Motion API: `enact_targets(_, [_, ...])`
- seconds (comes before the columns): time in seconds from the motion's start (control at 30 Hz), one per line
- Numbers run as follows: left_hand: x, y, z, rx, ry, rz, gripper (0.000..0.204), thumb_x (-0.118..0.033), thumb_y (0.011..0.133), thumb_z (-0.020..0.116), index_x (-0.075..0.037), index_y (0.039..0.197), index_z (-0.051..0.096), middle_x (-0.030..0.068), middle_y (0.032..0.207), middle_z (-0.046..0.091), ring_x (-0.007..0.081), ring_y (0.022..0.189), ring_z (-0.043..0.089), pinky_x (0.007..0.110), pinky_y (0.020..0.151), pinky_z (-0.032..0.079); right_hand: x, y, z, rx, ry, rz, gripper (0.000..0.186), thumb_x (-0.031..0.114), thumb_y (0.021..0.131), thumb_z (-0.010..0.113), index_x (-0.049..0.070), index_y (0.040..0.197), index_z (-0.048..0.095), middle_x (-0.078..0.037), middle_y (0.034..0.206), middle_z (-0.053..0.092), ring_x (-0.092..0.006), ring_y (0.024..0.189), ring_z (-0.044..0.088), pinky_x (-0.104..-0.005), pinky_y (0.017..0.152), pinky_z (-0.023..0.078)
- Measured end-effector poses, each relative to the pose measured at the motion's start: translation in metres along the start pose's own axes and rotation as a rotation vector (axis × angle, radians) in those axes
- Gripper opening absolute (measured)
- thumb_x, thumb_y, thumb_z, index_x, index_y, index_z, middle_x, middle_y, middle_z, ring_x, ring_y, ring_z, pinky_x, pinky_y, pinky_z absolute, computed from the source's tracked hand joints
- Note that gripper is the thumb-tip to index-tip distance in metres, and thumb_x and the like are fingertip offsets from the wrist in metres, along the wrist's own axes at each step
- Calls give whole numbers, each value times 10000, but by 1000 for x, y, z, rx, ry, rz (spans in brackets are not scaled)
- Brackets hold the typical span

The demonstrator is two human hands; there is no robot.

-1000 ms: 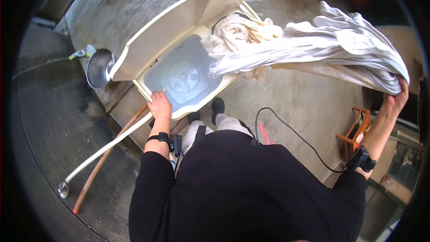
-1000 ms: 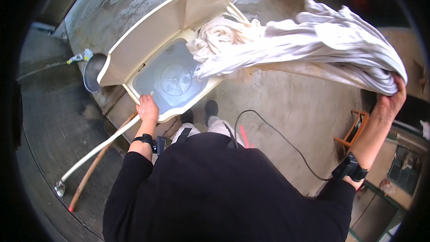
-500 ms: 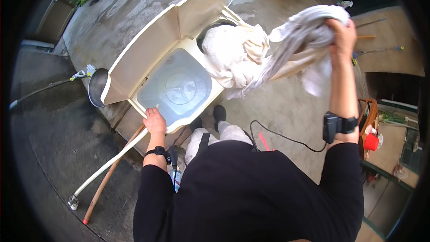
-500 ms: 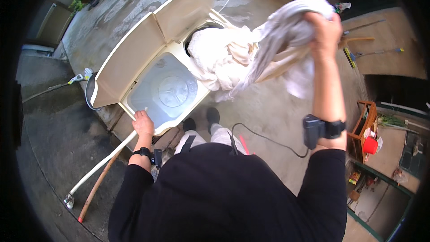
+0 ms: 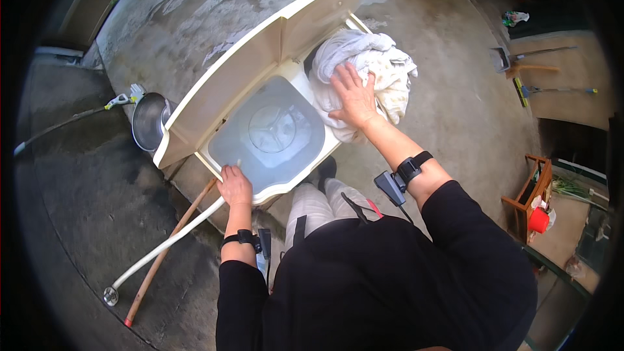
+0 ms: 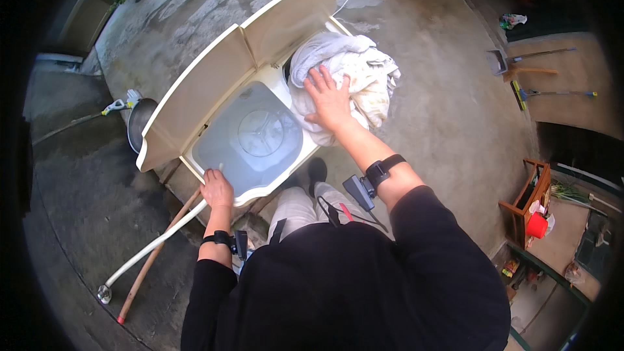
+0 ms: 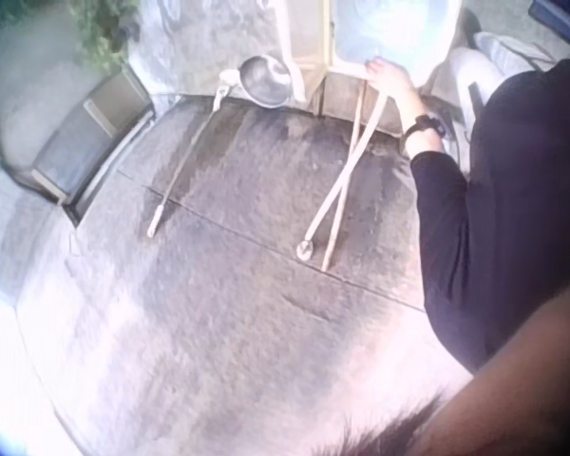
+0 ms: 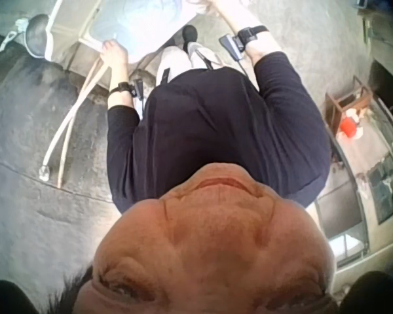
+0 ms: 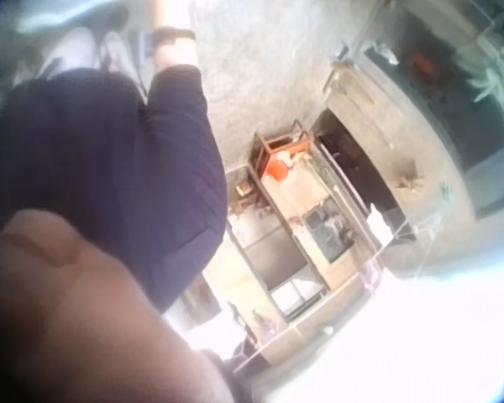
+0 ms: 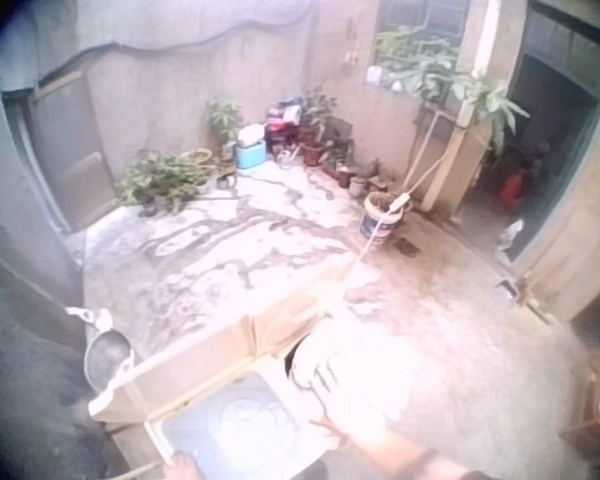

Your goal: The person picks up a squeegee tool, uses a hose to fill a basin with water, and places clothes into a two-tub washing machine.

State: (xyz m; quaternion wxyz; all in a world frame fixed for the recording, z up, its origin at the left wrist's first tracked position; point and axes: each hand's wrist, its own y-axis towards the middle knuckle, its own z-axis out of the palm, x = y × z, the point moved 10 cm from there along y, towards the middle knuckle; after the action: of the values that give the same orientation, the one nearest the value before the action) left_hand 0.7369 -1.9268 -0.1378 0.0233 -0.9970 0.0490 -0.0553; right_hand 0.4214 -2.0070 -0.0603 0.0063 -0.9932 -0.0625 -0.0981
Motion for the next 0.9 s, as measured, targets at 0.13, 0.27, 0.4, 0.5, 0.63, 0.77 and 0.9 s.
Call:
enact_targets(0.13, [-1,2,-1,-23,-18,6,129,-93,698,476,-46,814,505,96,978,515,224,984,454,407,729,383,-19,-3,-7,30,-24,279,759,271,500,744,220,1176,405,-134,1340,157,-329,1239,153,-646,857,219])
enact_targets(0.27, [0,1,-1,-36,-31,13,131,-87,688,477,-43,809,504,100,958,520,227,990,451,411,732,379,-32,-18,-2,123,21,556,732,173,523,715,284,1175,403,-185,1321,147,-433,1167,214,-575,828,340])
enact_targets(0.4, [1,0,-2,-39,-63,11,131,-89,683,482,-39,803,501,105,941,523,231,1000,444,426,730,373,-38,-7,9,91,77,544,708,86,524,652,271,1156,392,-184,1097,335,-371,1001,362,-438,793,410])
enact_targets(0.5, [-3,4,-4,-43,-86,34,133,-93,684,483,-37,804,499,104,931,522,233,1006,440,437,737,366,-43,4,24,77,-13,526,695,79,530,638,271,1150,388,-183,1038,363,-369,956,386,-441,752,423])
enact_targets(0.63, [-1,1,-3,-38,-93,31,135,-94,684,483,-37,805,497,102,926,518,233,1011,436,445,739,360,-33,14,28,123,-35,497,696,75,539,631,274,1156,379,-197,1027,369,-367,929,406,-435,725,434])
enact_targets(0.77, [-5,2,-6,-33,-93,32,130,-94,685,479,-43,803,497,101,918,516,230,1006,439,434,720,371,-41,24,34,76,-68,460,641,55,570,597,255,1142,386,-195,1008,380,-378,938,413,-424,706,442])
enact_targets(0.9, [-4,1,-5,-67,-43,31,118,-100,695,468,-48,797,496,100,916,518,226,990,450,413,704,384,-46,24,27,60,48,499,615,65,558,600,238,1114,403,-171,965,430,-337,940,439,-434,720,427])
